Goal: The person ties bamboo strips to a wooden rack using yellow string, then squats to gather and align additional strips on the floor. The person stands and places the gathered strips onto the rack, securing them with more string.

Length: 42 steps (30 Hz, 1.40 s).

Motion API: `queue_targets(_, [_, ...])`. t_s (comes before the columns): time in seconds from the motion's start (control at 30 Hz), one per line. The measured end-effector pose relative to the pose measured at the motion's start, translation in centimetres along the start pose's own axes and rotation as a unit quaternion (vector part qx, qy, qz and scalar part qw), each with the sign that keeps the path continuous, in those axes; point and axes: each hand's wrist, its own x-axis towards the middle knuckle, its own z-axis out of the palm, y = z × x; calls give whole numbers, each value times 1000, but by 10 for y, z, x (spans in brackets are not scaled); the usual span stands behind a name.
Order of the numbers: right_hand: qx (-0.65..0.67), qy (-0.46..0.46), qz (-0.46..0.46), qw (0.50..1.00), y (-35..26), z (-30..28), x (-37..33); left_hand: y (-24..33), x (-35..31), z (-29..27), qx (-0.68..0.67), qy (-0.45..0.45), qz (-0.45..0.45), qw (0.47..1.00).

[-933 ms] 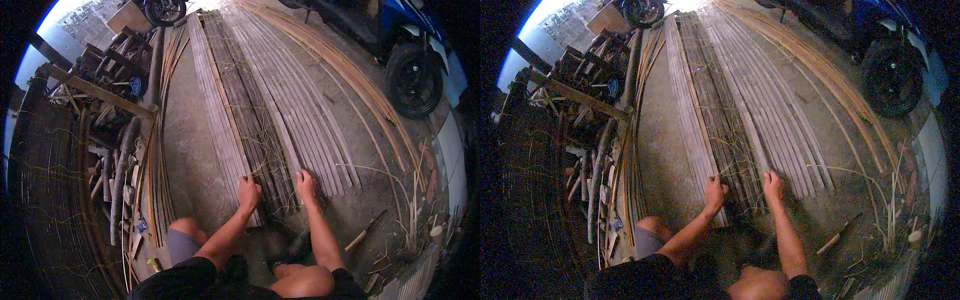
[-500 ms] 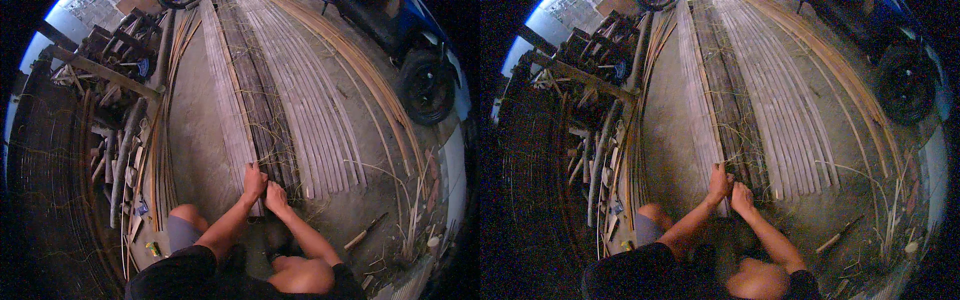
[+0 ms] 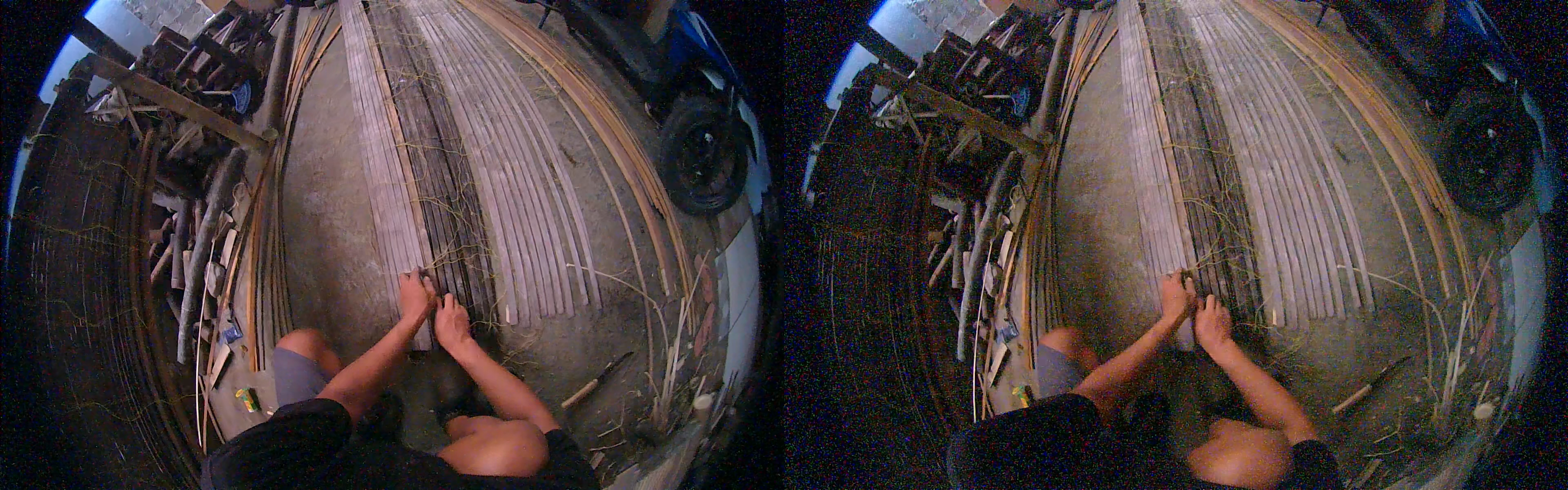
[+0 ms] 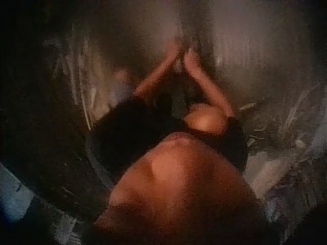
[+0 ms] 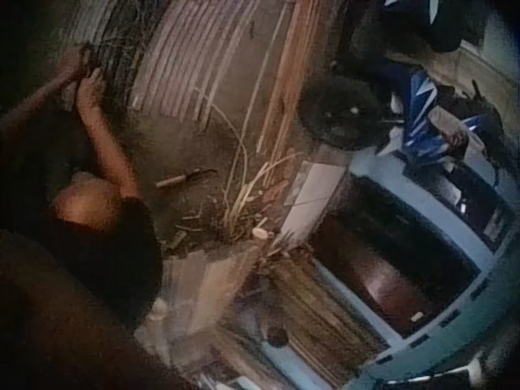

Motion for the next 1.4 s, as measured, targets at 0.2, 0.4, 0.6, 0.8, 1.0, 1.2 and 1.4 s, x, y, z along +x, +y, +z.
queue_targets(0.2, [-26, -22, -15, 999, -18, 17, 2, -42, 15, 25, -129, 41, -137, 981])
queue_targets(0.4, [101, -146, 100, 979, -31, -13, 16, -38, 17, 15, -141, 57, -170, 974])
queue_targets(0.6, [212, -122, 84, 966, -25, -10, 22, -43, 23, 5, -260, 25, -234, 937])
queue_targets(0.8, [249, -116, 142, 951, -18, -44, 23, 8, 4, -10, -262, 15, -199, 944])
queue_targets(1.0, [249, 37, 96, 963, -26, -180, 33, -20, 4, 9, -242, -2, -115, 963])
queue_targets(1.2, [309, 186, 115, 926, -44, -319, -9, -25, -4, 14, -29, -77, -13, 996])
queue_targets(1.4, [259, 247, 120, 926, -35, -337, -16, -41, -6, 39, -12, -16, 27, 999])
